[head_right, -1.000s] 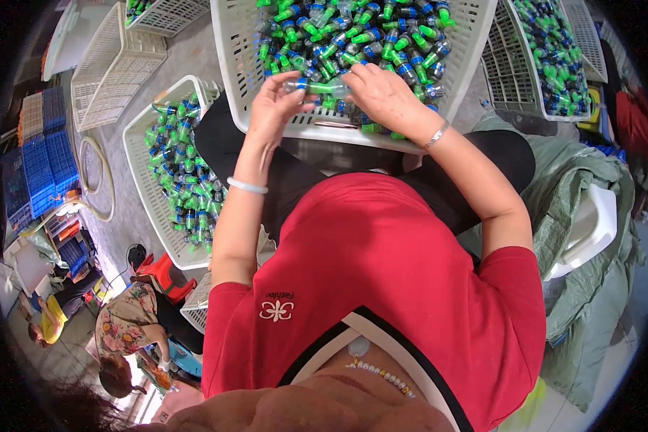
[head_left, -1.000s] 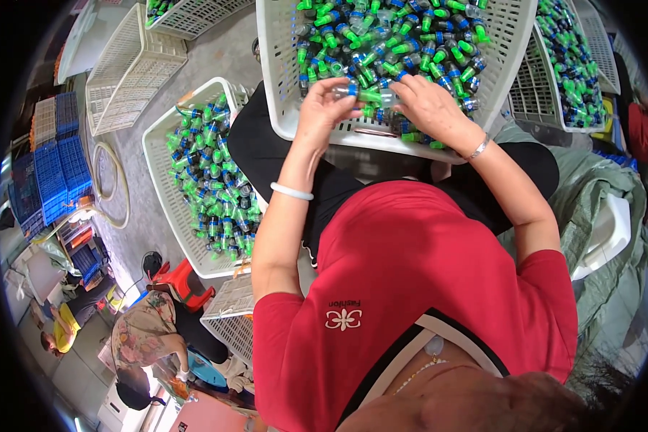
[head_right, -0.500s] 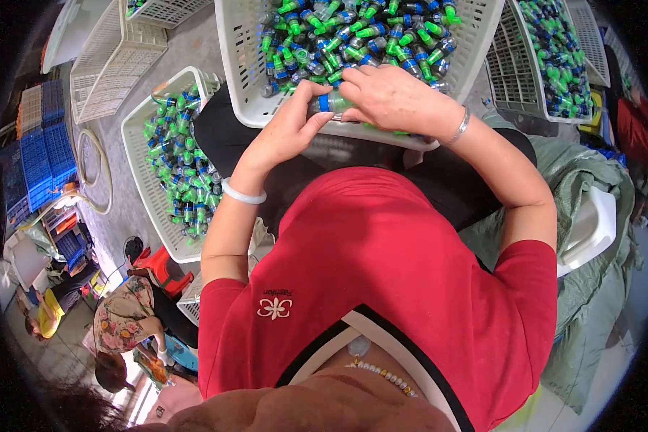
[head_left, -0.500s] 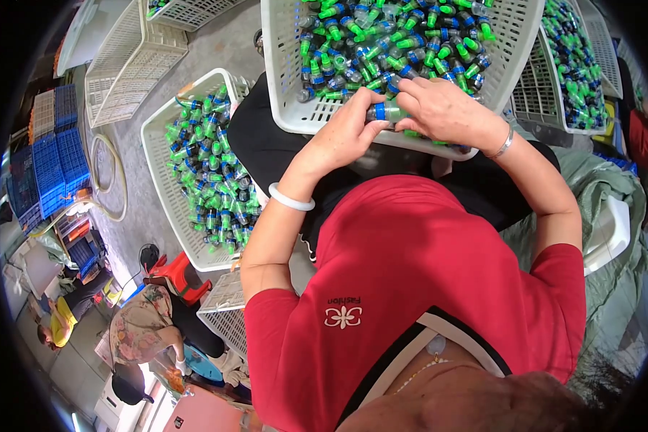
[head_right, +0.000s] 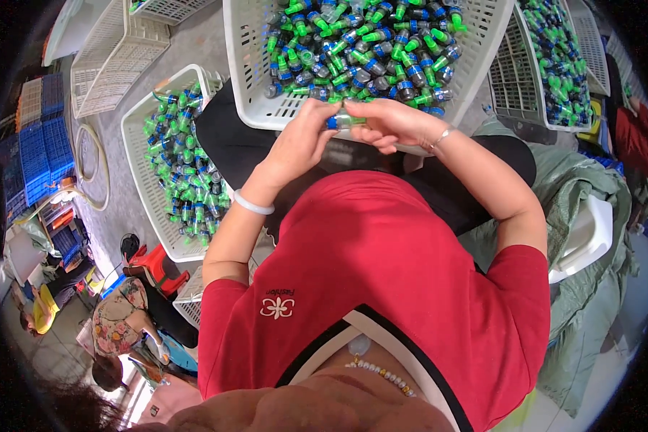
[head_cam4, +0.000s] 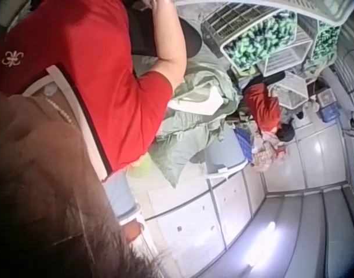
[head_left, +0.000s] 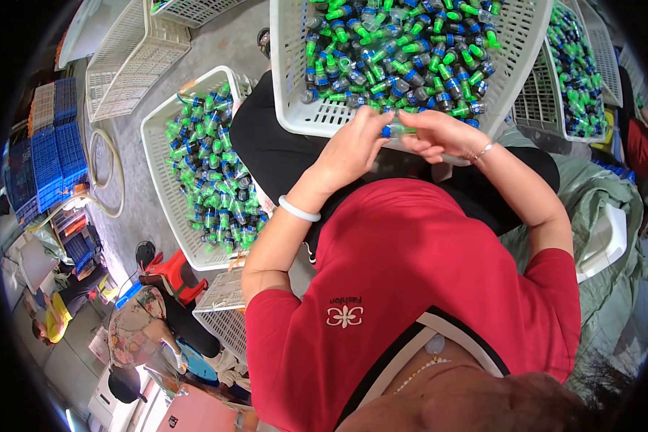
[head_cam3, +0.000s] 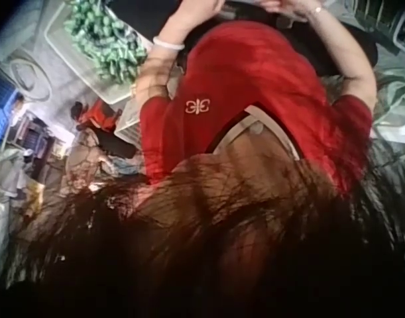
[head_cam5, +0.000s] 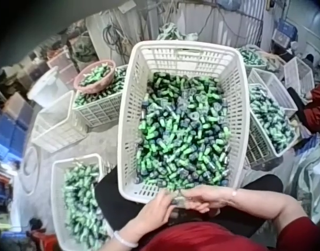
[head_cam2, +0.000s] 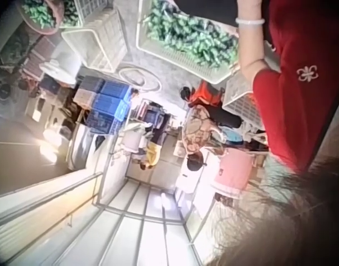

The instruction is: Sorting and inspecting small green and blue components on a production floor.

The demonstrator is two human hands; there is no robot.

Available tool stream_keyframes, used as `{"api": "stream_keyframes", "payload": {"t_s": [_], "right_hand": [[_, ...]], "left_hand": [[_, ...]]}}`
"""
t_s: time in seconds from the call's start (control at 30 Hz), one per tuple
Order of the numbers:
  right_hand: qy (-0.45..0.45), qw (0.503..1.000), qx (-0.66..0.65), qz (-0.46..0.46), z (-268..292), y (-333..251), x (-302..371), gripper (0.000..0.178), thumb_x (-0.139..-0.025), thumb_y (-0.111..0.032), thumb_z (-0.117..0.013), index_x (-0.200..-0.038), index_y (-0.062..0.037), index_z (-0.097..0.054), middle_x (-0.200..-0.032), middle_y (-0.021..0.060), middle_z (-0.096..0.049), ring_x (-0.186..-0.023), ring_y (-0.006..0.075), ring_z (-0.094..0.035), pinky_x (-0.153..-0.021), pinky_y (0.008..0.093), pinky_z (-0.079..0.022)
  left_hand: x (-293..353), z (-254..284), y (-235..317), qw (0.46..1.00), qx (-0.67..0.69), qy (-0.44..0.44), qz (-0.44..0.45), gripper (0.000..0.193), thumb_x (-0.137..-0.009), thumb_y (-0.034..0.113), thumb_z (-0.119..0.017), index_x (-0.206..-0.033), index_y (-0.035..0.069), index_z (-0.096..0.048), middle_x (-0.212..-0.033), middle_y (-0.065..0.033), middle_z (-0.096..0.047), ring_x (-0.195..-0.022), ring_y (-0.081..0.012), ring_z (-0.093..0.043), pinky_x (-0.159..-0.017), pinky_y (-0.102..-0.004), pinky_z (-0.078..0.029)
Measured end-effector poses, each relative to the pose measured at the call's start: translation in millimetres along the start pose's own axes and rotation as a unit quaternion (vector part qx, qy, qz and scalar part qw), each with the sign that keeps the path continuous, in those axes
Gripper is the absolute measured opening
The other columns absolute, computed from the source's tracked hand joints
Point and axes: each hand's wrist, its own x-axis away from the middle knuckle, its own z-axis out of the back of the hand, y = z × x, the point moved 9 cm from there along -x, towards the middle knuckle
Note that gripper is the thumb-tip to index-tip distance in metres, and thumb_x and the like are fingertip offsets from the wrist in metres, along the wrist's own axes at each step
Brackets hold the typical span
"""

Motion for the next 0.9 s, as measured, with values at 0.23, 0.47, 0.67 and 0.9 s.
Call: {"api": "stream_keyframes", "payload": {"t_s": [0.23,0.47,0.67,0.9], "right_hand": [[0.023,0.995,0.091,0.015,-5.3,-13.8,-19.2,0.043,-0.089,-0.031,-0.060,-0.123,-0.0066,-0.050,-0.104,0.0149,-0.055,-0.088,0.0343,-0.060,-0.075,0.0418,-0.049],[0.118,0.978,0.157,-0.075,-28.6,94.8,-85.5,0.042,-0.088,-0.021,-0.059,-0.125,-0.0054,-0.048,-0.109,0.0171,-0.054,-0.092,0.0381,-0.059,-0.077,0.0460,-0.049],[0.076,0.958,0.265,-0.080,-61.6,119.3,-141.3,0.033,-0.085,-0.017,-0.059,-0.115,-0.0057,-0.050,-0.101,0.0173,-0.055,-0.087,0.0369,-0.061,-0.070,0.0451,-0.051],[0.245,0.941,0.233,0.010,-33.7,118.2,-113.4,0.020,-0.085,-0.012,-0.063,-0.099,-0.0050,-0.051,-0.090,0.0129,-0.058,-0.062,0.0273,-0.062,-0.051,0.0387,-0.048]], "left_hand": [[40.3,-3.6,-64.2,0.887,0.385,0.021,0.254,0.040,-0.087,0.006,-0.062,-0.124,0.004,-0.045,-0.114,-0.0145,-0.052,-0.099,-0.0244,-0.057,-0.082,-0.0338,-0.049],[145.2,161.7,-92.1,0.853,-0.193,0.404,0.269,0.041,-0.080,0.008,-0.069,-0.117,0.002,-0.053,-0.113,-0.0154,-0.052,-0.099,-0.0278,-0.054,-0.087,-0.0386,-0.044],[104.2,145.2,-61.6,0.853,-0.390,0.297,0.179,0.038,-0.075,0.009,-0.071,-0.110,0.002,-0.057,-0.103,-0.0131,-0.057,-0.099,-0.0330,-0.053,-0.091,-0.0432,-0.039],[-28.7,48.6,-113.9,0.937,-0.251,0.159,0.183,0.035,-0.081,0.012,-0.065,-0.113,0.003,-0.055,-0.106,-0.0179,-0.055,-0.098,-0.0371,-0.057,-0.080,-0.0460,-0.049]]}}
